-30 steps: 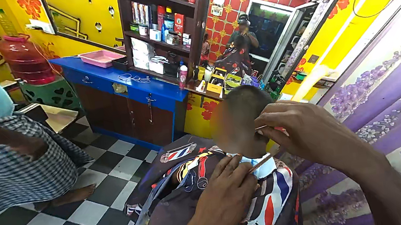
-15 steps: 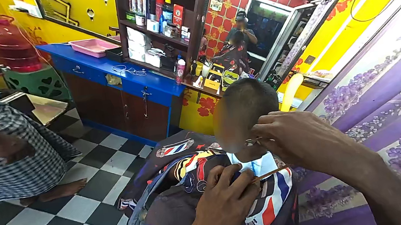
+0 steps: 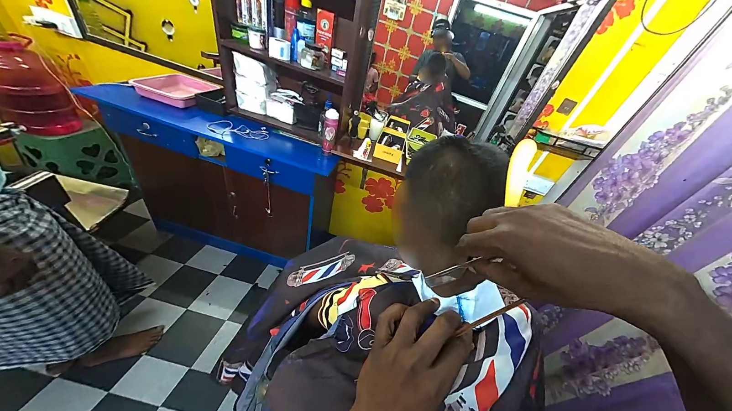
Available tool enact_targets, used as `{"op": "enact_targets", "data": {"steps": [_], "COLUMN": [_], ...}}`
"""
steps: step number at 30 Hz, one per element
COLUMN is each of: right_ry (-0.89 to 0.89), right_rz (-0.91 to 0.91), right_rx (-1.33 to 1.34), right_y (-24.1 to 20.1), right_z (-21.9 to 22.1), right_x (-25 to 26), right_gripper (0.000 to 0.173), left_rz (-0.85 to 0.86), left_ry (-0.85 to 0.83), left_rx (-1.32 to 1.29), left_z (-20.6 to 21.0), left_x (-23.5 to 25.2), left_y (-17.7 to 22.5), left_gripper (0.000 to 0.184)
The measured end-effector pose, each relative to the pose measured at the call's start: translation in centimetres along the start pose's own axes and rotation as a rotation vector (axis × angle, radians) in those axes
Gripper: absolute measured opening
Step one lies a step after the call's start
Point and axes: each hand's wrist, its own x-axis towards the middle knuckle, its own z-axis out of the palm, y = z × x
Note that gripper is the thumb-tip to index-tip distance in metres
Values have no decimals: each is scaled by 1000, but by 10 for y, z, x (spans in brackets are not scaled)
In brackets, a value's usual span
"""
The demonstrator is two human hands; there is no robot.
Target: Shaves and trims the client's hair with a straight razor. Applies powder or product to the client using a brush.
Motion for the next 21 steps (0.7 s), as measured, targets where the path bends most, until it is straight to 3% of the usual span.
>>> {"op": "enact_targets", "data": {"steps": [8,15,21], "right_ry": [48,424,374], "right_rz": [-3,199,116], "right_rx": [86,298,394], "right_y": [6,16,14], "right_z": [9,50,70], "right_x": [-13,-36,-53], "right_gripper": [11,17,16], "left_rz": [5,1,34], "left_ry": [7,-55,-41], "left_rx": [-6,25,-9], "left_z": [0,-4,-4], "left_x": [0,7,1], "left_y": [-2,1,-1], "left_gripper": [16,23,24]}}
